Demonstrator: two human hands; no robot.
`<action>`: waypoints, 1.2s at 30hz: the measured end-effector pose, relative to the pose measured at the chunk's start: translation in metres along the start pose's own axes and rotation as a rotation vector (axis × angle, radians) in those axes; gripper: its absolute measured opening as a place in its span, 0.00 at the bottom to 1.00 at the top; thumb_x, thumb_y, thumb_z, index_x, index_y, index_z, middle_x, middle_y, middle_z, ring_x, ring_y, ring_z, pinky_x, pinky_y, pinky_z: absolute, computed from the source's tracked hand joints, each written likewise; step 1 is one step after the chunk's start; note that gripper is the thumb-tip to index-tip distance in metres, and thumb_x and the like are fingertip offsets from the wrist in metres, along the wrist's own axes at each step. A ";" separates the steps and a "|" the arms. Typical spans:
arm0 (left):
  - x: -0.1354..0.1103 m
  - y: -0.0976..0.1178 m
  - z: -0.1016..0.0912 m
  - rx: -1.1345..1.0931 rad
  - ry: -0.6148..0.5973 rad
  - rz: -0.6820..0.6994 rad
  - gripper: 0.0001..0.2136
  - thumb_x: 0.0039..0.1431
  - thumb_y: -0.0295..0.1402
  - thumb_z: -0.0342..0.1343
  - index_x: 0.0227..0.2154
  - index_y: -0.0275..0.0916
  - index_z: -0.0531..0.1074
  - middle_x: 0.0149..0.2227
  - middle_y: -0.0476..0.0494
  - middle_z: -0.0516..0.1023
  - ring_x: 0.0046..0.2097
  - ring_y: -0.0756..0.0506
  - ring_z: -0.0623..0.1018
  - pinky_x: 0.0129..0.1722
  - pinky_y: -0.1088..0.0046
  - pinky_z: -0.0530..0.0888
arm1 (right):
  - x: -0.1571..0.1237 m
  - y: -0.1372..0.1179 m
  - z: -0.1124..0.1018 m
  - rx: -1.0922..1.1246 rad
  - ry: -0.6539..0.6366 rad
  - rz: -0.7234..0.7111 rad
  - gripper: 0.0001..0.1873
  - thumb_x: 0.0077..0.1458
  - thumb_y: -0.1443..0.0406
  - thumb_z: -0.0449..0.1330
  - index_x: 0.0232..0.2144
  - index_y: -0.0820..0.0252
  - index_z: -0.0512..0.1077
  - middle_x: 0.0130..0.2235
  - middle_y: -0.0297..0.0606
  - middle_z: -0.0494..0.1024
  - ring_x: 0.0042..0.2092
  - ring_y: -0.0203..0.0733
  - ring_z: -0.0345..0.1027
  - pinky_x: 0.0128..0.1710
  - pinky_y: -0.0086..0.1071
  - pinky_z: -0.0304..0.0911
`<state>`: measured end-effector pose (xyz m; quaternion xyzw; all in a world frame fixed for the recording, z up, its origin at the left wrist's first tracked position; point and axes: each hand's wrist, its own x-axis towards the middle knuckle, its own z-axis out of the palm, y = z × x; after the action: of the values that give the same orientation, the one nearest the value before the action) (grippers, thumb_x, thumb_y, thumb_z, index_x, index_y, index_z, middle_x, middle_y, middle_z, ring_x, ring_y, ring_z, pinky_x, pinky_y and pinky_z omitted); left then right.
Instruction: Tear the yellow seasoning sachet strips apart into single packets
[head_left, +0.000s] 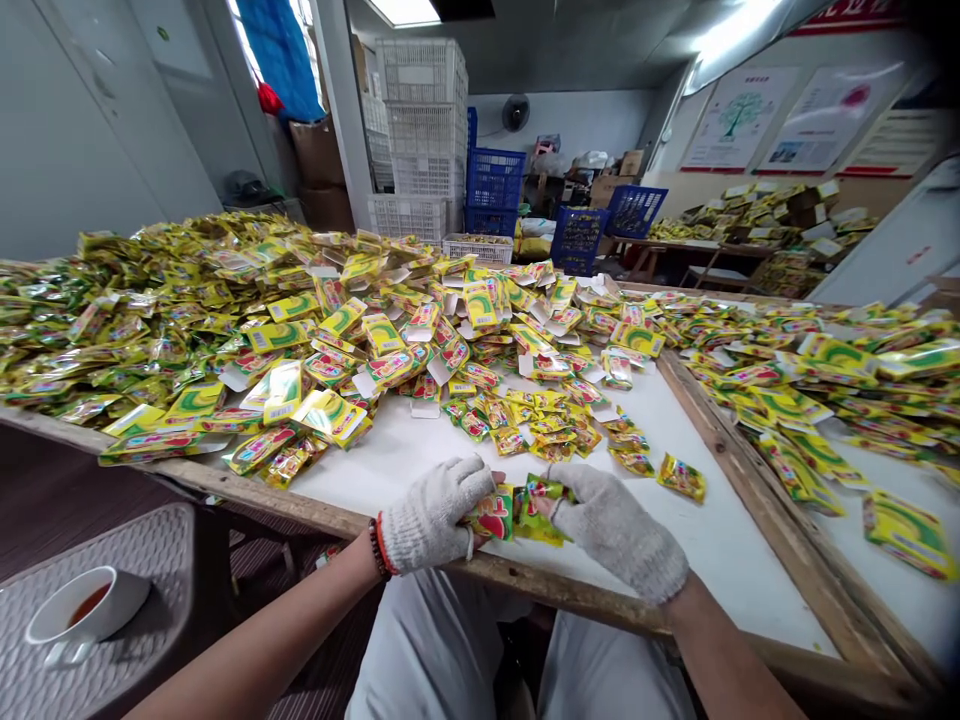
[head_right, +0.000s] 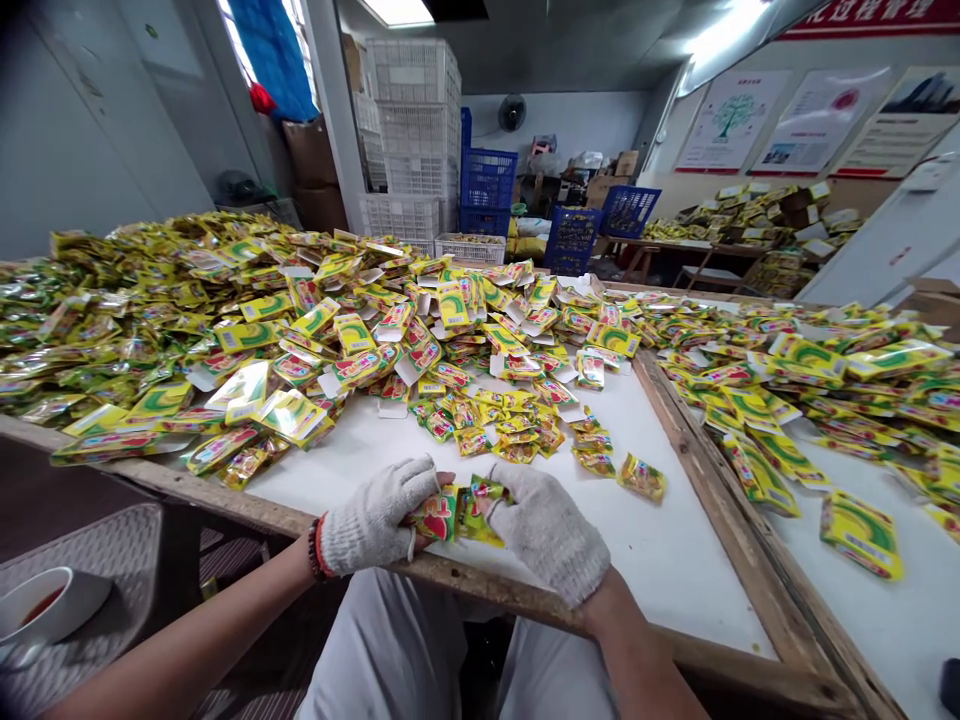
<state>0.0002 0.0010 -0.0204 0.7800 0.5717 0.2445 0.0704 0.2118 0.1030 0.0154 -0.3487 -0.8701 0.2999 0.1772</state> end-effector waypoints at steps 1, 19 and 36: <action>0.000 0.000 0.000 -0.007 0.002 -0.006 0.29 0.45 0.32 0.58 0.54 0.38 0.63 0.46 0.39 0.69 0.46 0.39 0.70 0.46 0.61 0.70 | 0.001 0.002 0.000 -0.022 0.035 -0.007 0.13 0.51 0.60 0.58 0.37 0.57 0.78 0.36 0.40 0.80 0.38 0.46 0.72 0.40 0.34 0.66; 0.000 -0.002 0.004 0.043 0.021 0.013 0.29 0.44 0.29 0.59 0.53 0.36 0.64 0.46 0.39 0.68 0.45 0.39 0.69 0.44 0.62 0.70 | 0.008 -0.013 0.024 -0.070 -0.042 0.081 0.09 0.48 0.66 0.56 0.32 0.59 0.74 0.30 0.39 0.77 0.31 0.41 0.67 0.31 0.31 0.59; -0.001 0.001 0.005 0.138 0.024 -0.186 0.30 0.45 0.29 0.56 0.56 0.38 0.62 0.47 0.40 0.67 0.47 0.39 0.69 0.45 0.62 0.70 | 0.000 -0.012 0.038 0.414 -0.002 0.303 0.16 0.51 0.58 0.55 0.40 0.59 0.72 0.23 0.31 0.73 0.20 0.34 0.63 0.22 0.28 0.57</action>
<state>0.0032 0.0004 -0.0242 0.7237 0.6578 0.2062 0.0319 0.1863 0.0805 -0.0061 -0.4313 -0.7282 0.4949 0.1970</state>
